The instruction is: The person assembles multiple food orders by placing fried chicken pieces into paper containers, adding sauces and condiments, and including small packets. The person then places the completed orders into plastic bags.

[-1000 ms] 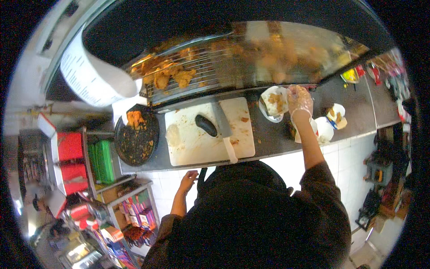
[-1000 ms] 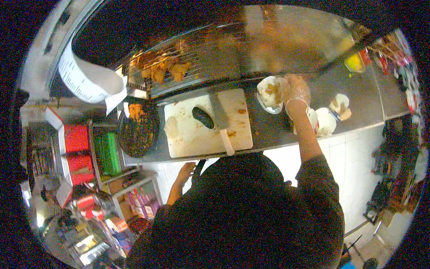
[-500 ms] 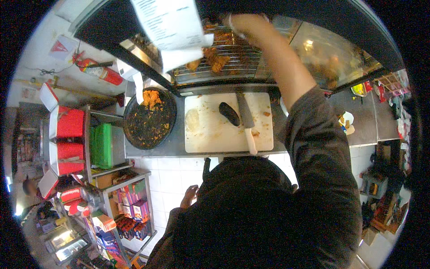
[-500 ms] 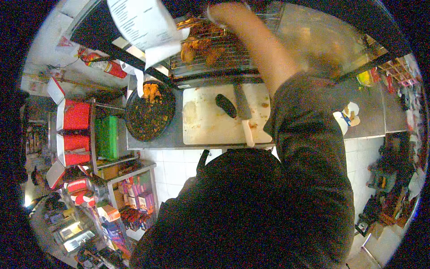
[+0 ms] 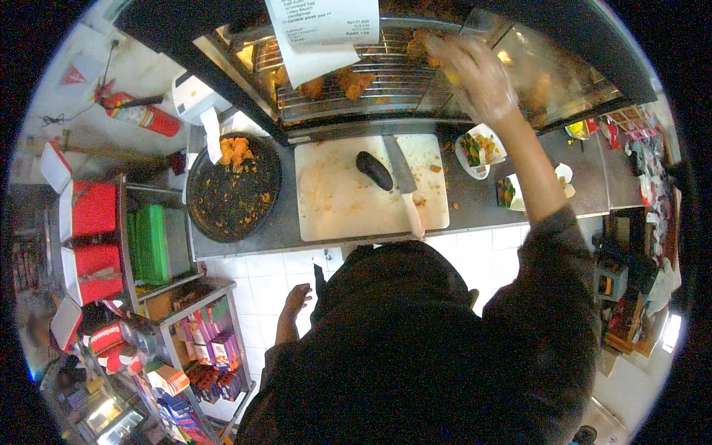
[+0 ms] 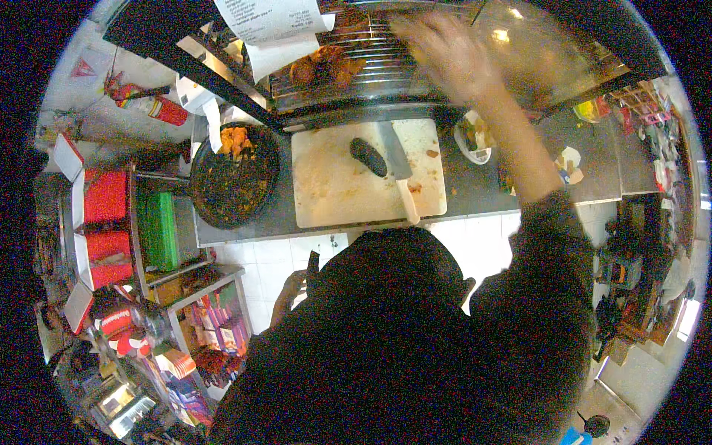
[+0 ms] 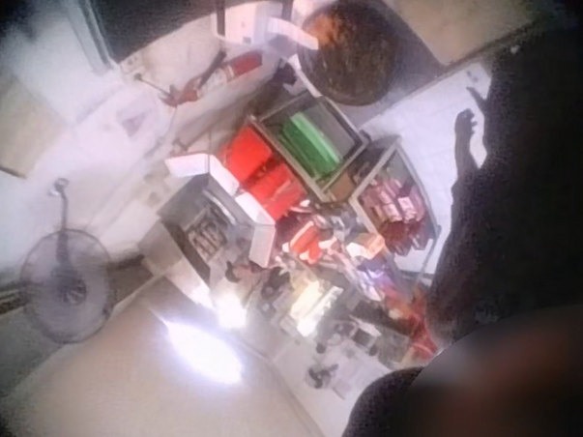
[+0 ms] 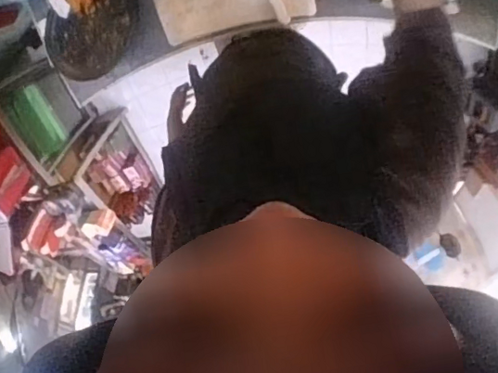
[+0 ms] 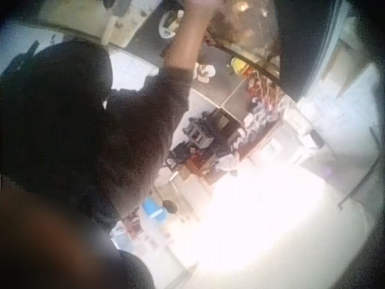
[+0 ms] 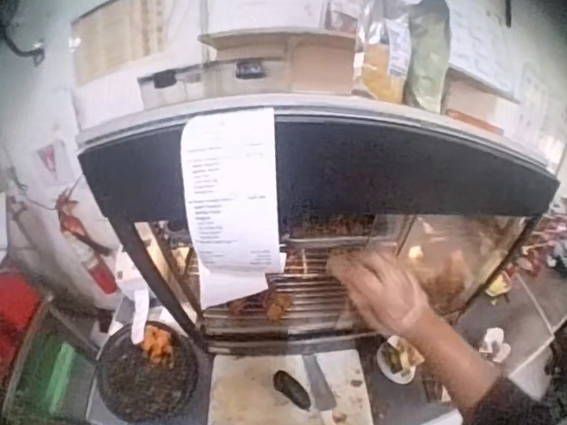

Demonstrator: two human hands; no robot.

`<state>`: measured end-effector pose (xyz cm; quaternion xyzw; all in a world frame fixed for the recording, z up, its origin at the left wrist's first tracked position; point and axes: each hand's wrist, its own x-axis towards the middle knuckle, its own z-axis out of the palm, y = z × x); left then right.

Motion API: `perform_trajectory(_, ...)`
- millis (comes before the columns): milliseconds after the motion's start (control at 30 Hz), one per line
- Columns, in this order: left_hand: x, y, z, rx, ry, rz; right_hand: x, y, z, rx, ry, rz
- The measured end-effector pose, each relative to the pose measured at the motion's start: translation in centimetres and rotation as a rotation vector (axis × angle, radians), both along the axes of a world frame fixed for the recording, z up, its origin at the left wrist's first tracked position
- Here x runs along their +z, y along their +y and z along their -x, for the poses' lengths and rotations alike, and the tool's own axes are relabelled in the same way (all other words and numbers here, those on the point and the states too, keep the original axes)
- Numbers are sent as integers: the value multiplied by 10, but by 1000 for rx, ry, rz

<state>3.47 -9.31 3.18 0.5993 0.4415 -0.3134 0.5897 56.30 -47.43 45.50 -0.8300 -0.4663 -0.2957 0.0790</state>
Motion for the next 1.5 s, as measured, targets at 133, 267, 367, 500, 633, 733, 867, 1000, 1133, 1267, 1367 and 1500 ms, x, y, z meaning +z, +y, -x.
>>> perform_trajectory(133, 8, -3, -13, 12, 11, -31, -71, -95, 12, -413, 54, -179)
perform_trajectory(267, 5, -6, -22, -181, 152, 29, -149, -166, 5, -402, 432, -329)
perform_trajectory(367, 5, -10, -30, -233, 108, 14, -202, -212, -7, -666, 578, -382)
perform_trajectory(500, 13, -30, -51, -35, 98, -54, -256, -247, -27, -844, 892, -39)
perform_trajectory(633, 27, -61, -78, -57, 89, -121, -264, -285, -44, -915, 805, 512)
perform_trajectory(733, 31, -87, -95, -67, -5, -143, -257, -332, -48, -1130, 819, 379)
perform_trajectory(867, 27, -116, -105, -183, -27, -167, -252, -405, -28, -1265, 659, 181)
perform_trajectory(1000, 19, -129, -95, -266, -137, -33, -232, -428, 6, -1301, 605, -92)
perform_trajectory(1133, -6, -123, -78, -355, -116, -196, -215, -391, 47, -1241, 929, 367)
perform_trajectory(1267, -19, -94, -74, -494, -54, -144, -233, -340, 62, -1393, 932, 308)
perform_trajectory(1367, -8, -69, -86, -361, -103, -118, -248, -322, 61, -1401, 825, 278)
perform_trajectory(1500, 19, -42, -94, -63, -105, -129, -244, -302, 69, -1259, 688, -2)
